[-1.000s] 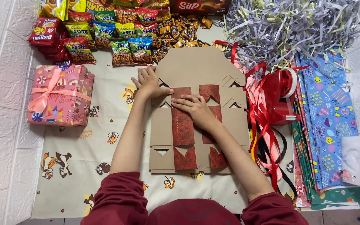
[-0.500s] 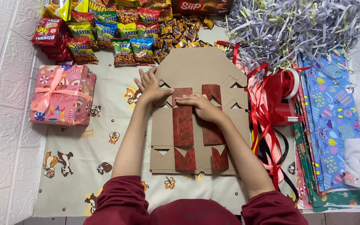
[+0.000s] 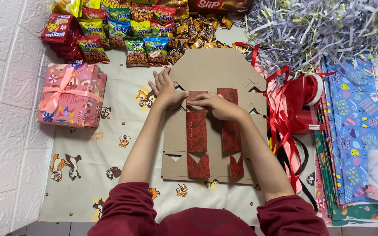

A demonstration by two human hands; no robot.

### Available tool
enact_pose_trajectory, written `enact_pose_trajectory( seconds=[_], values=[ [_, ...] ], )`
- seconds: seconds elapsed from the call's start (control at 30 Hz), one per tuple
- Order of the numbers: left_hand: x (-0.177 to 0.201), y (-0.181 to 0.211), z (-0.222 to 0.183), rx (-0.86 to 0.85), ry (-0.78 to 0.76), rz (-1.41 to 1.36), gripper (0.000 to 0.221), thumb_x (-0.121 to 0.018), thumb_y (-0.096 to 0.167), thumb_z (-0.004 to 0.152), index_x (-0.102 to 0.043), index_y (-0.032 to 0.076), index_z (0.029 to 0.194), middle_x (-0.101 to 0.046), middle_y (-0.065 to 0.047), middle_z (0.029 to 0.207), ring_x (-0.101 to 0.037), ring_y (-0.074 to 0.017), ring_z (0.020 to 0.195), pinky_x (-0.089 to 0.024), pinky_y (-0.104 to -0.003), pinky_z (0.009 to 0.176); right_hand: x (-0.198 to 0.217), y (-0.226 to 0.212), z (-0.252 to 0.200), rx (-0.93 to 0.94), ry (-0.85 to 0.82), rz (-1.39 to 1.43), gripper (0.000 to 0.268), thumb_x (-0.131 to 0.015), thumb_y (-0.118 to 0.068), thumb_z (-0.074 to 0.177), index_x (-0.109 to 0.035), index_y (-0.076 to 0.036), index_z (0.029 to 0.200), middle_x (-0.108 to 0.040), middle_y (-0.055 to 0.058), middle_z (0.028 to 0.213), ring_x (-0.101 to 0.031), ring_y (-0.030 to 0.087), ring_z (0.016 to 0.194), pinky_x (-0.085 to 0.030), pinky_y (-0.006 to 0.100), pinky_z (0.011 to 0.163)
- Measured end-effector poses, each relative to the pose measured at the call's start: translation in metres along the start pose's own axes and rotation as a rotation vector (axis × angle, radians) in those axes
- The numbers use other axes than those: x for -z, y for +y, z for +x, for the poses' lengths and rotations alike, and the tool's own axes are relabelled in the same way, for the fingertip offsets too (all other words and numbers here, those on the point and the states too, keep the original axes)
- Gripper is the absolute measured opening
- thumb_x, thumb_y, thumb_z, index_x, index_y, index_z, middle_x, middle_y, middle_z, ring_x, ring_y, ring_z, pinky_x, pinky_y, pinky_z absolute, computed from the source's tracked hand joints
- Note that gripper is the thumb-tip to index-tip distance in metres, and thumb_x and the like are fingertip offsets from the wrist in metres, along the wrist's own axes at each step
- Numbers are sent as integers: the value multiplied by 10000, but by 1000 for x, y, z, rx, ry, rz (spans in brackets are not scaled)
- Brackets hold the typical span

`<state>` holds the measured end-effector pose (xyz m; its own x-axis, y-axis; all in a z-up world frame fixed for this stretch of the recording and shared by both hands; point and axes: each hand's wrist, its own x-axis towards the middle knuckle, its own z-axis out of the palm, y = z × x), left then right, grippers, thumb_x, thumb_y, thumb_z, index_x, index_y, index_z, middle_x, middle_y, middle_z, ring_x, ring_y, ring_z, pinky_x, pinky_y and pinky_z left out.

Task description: Assembling a decorative cardboard structure by applying adhesive strips and folding, likely for a snack-based gift arrangement.

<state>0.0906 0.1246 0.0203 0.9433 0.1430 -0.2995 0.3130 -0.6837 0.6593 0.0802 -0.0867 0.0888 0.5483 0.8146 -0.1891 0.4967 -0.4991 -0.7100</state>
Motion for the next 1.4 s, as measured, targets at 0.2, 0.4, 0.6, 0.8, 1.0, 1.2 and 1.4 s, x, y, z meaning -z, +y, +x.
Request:
enact_pose_trajectory(
  seconds=[0.2,0.4,0.6,0.8,1.0,1.2,1.4],
  values=[
    [0,1,-1,-3,4,-1,1057,-844,304,659,-118,160,1415,-80,-113,1486,155,-395,1400,146,-612,1106,1,2,20,-14,-72,-164,679,-292,140,727,-604,-170,1244,-624,121,1170,-545,378,1065,-444,467,850],
    [-2,0,3,17,-5,25,1064,-843,308,662,-104,171,1415,-65,-91,1488,165,-382,1401,161,-615,1100,-55,21,53,-179,50,-700,356,-480,-148,847,-700,-382,1002,-580,-108,1089,-544,195,914,-408,367,697],
    [-4,5,0,42,17,34,1044,-827,229,680,-102,157,1427,-85,-101,1489,132,-400,1405,146,-624,1102,-99,2,49,-135,409,-981,210,-555,-149,817,-733,-148,929,-510,47,1143,-471,239,895,-342,358,675],
    [-7,2,3,25,56,28,1079,-854,273,657,-113,156,1433,-89,-102,1486,113,-424,1398,119,-645,1100,-113,-16,41,-148,543,-1085,146,-562,-177,765,-675,-98,812,-426,38,874,-391,219,786,-290,359,661],
    [-7,2,-1,17,70,24,1082,-856,293,663,-119,153,1444,-84,-110,1501,101,-427,1403,120,-618,1113,-127,-12,32,-168,581,-1084,291,-521,-122,829,-658,-52,1075,-451,70,900,-429,254,852,-328,382,728],
    [-7,6,-6,18,80,11,1076,-837,271,693,-93,145,1460,-39,-131,1528,107,-436,1405,130,-606,1117,-151,-4,33,-232,511,-1085,354,-523,-129,821,-625,-14,1140,-468,79,961,-425,237,883,-336,388,780],
    [-16,0,-3,32,118,-5,1171,-844,274,701,16,141,1485,114,-148,1545,121,-436,1408,127,-590,1131,-66,-34,-15,-155,431,-430,433,-543,-3,709,-659,-149,1101,-483,33,1030,-487,253,966,-389,425,799]
  ],
)
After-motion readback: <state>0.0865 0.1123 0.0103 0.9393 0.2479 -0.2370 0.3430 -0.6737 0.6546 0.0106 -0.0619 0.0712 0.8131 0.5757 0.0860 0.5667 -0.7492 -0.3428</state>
